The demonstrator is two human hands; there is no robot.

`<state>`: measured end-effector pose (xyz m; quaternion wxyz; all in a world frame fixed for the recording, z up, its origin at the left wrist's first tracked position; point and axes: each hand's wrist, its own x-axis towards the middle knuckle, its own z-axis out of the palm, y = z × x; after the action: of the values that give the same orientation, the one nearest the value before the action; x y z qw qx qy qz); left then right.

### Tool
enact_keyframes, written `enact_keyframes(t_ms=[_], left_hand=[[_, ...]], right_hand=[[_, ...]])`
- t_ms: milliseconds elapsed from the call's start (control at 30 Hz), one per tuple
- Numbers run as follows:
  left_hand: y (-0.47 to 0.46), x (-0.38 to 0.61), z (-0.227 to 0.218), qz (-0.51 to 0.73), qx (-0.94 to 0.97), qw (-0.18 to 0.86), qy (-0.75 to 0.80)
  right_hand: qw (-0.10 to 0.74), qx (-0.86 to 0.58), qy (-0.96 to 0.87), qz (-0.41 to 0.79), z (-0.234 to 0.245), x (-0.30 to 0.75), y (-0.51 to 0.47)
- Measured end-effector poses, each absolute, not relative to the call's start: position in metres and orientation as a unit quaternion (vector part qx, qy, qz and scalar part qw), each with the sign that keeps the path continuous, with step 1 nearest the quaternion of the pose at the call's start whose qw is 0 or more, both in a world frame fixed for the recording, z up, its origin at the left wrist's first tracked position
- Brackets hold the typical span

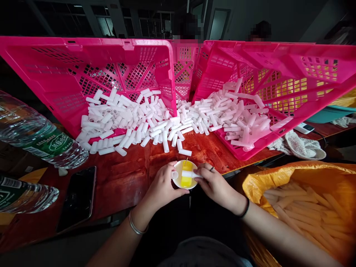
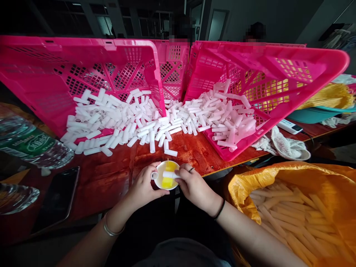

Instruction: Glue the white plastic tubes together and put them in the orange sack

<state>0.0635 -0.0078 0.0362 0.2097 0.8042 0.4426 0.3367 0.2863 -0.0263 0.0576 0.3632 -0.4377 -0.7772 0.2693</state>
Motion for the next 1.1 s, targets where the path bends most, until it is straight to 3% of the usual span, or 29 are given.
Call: enact_keyframes(t_ms=[100, 233, 400, 600, 800, 967, 1100], left_hand=[[-0.008, 0.063, 0.038, 0.333, 0.799, 0.223, 0.448], [-0.009, 0.064, 0.040, 0.328, 0.793, 0.236, 0.457], [-0.008, 0.066, 0.042, 0.325, 0.791, 0.237, 0.461], [-0.008, 0.065, 0.042, 0.332, 0.795, 0.224, 0.456], [-0.009, 0.066, 0.044, 0.333, 0.806, 0.195, 0.449], [-0.009, 0.066, 0.047, 0.331, 0.811, 0.183, 0.447], [-0.009, 0.067, 0.046, 0.331, 0.810, 0.176, 0.451]], right_hand=[[0.364, -0.382, -0.810, 0.257, 0.058, 0.288, -0.031], [0.387, -0.447, -0.733, 0.337, 0.055, 0.286, -0.035], [0.376, -0.406, -0.804, 0.219, 0.055, 0.285, -0.037], [0.400, -0.442, -0.747, 0.295, 0.055, 0.283, -0.037], [0.365, -0.391, -0.820, 0.205, 0.056, 0.285, -0.039], [0.396, -0.470, -0.743, 0.266, 0.057, 0.282, -0.038], [0.383, -0.447, -0.784, 0.198, 0.051, 0.282, -0.043]])
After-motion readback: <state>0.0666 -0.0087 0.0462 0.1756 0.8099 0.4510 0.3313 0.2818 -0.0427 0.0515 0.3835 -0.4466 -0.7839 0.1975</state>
